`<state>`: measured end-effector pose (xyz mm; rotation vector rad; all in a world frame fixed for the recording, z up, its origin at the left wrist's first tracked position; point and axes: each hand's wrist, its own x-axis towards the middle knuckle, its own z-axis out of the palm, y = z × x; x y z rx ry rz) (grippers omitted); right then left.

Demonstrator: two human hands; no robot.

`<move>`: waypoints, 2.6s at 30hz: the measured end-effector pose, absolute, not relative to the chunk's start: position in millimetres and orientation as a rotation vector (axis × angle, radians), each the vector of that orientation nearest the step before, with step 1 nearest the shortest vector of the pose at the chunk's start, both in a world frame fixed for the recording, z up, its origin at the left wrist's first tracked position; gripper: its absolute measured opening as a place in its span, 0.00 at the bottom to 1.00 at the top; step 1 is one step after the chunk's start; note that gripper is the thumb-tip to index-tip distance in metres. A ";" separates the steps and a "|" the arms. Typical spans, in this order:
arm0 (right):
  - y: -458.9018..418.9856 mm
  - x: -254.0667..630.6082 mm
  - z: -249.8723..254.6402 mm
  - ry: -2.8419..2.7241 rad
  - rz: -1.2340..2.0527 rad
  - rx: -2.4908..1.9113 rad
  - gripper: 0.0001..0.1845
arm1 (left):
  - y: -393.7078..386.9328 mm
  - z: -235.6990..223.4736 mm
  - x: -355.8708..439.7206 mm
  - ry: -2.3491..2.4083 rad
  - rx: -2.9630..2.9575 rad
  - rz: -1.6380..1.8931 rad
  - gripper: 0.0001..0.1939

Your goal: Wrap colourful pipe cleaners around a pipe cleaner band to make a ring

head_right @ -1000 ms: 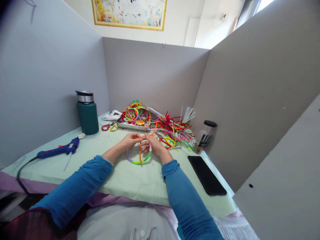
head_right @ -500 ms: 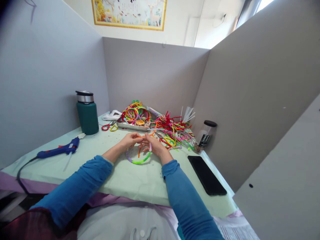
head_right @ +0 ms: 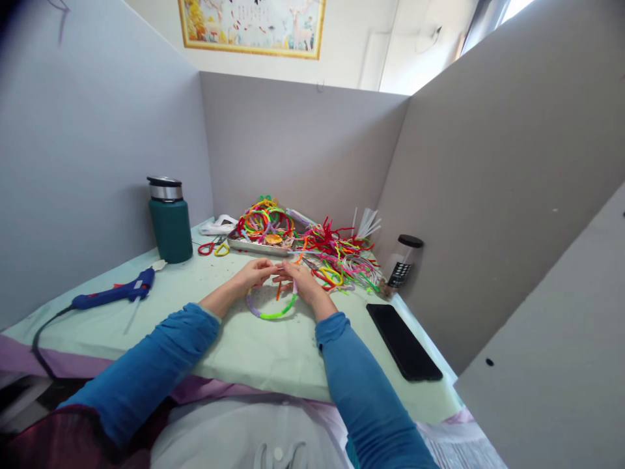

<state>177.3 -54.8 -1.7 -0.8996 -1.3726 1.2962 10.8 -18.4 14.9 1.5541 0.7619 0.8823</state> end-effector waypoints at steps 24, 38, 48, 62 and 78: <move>-61.3 173.8 4.8 -1.535 0.846 -1.052 0.14 | -14.9 9.4 8.2 0.733 1.554 0.714 0.20; -55.8 174.0 -0.3 -1.485 0.819 -1.035 0.11 | -16.3 11.5 7.2 0.740 1.580 0.716 0.20; -54.8 174.6 -4.1 -1.505 0.911 -1.204 0.18 | -15.0 9.0 8.0 0.754 1.582 0.711 0.20; -55.5 175.9 -4.5 -1.536 0.890 -1.112 0.15 | -17.8 11.6 8.2 0.759 1.587 0.695 0.19; -54.4 176.9 -3.7 -1.584 0.775 -1.147 0.15 | -14.2 7.7 7.7 0.768 1.536 0.667 0.13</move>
